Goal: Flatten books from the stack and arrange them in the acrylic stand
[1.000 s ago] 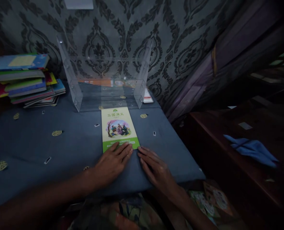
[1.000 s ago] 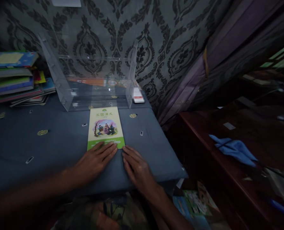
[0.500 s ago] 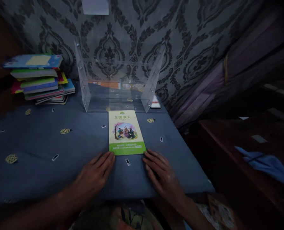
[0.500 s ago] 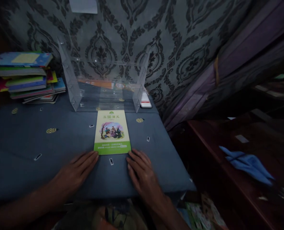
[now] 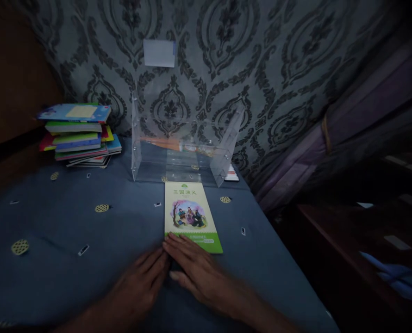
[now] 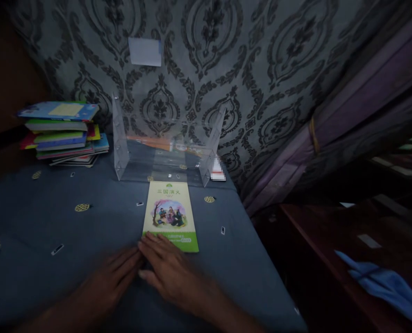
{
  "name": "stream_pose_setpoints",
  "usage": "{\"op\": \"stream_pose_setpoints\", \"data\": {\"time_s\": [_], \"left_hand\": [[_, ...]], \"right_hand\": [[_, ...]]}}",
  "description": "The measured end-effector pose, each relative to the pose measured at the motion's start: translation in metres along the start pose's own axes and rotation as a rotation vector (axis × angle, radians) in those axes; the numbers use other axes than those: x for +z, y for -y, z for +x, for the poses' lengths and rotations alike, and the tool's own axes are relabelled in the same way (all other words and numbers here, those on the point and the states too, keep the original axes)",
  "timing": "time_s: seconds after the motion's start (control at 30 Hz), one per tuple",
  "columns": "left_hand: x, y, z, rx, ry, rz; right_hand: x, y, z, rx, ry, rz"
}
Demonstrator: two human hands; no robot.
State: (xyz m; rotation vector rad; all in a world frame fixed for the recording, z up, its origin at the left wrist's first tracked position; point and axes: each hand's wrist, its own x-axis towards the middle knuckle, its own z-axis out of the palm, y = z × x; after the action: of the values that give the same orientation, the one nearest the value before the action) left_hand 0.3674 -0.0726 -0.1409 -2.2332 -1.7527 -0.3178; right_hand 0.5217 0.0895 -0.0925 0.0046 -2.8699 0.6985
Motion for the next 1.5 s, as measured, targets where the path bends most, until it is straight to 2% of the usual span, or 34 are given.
{"op": "stream_pose_setpoints", "data": {"time_s": [0.27, 0.4, 0.5, 0.67, 0.8, 0.93, 1.03, 1.13, 1.2, 1.33, 1.5], "left_hand": [[0.002, 0.006, 0.0, 0.027, -0.046, 0.015], [0.005, 0.008, -0.001, 0.05, -0.057, 0.061], [0.013, 0.007, -0.004, 0.065, -0.013, 0.079], [0.023, 0.005, -0.01, 0.023, -0.021, 0.089], [0.014, 0.009, -0.008, 0.08, -0.003, 0.109], [0.015, 0.009, -0.007, 0.075, -0.027, 0.132], [0.015, 0.007, -0.007, 0.042, -0.012, 0.082], [0.006, 0.008, -0.002, 0.021, 0.031, 0.0], [0.0, 0.012, 0.003, -0.006, 0.016, -0.044], [-0.001, 0.033, 0.017, -0.068, 0.052, -0.143], [0.008, 0.076, 0.053, -0.087, 0.298, -0.283]], "right_hand": [[-0.006, -0.035, 0.056, 0.032, 0.13, -0.018], [-0.003, -0.065, 0.086, 0.018, 0.094, -0.071], [-0.002, -0.086, 0.106, 0.028, 0.061, -0.115], [-0.004, -0.109, 0.123, 0.055, -0.018, -0.157], [-0.008, -0.121, 0.113, 0.096, -0.049, -0.171], [-0.016, -0.139, 0.087, 0.138, -0.077, -0.161], [-0.02, -0.158, 0.062, 0.176, -0.155, -0.152], [-0.021, -0.172, 0.041, 0.222, -0.243, -0.129], [-0.02, -0.177, 0.032, 0.243, -0.283, -0.109], [-0.019, -0.18, 0.028, 0.26, -0.31, -0.075], [-0.018, -0.188, 0.03, 0.249, -0.354, 0.0]]}}
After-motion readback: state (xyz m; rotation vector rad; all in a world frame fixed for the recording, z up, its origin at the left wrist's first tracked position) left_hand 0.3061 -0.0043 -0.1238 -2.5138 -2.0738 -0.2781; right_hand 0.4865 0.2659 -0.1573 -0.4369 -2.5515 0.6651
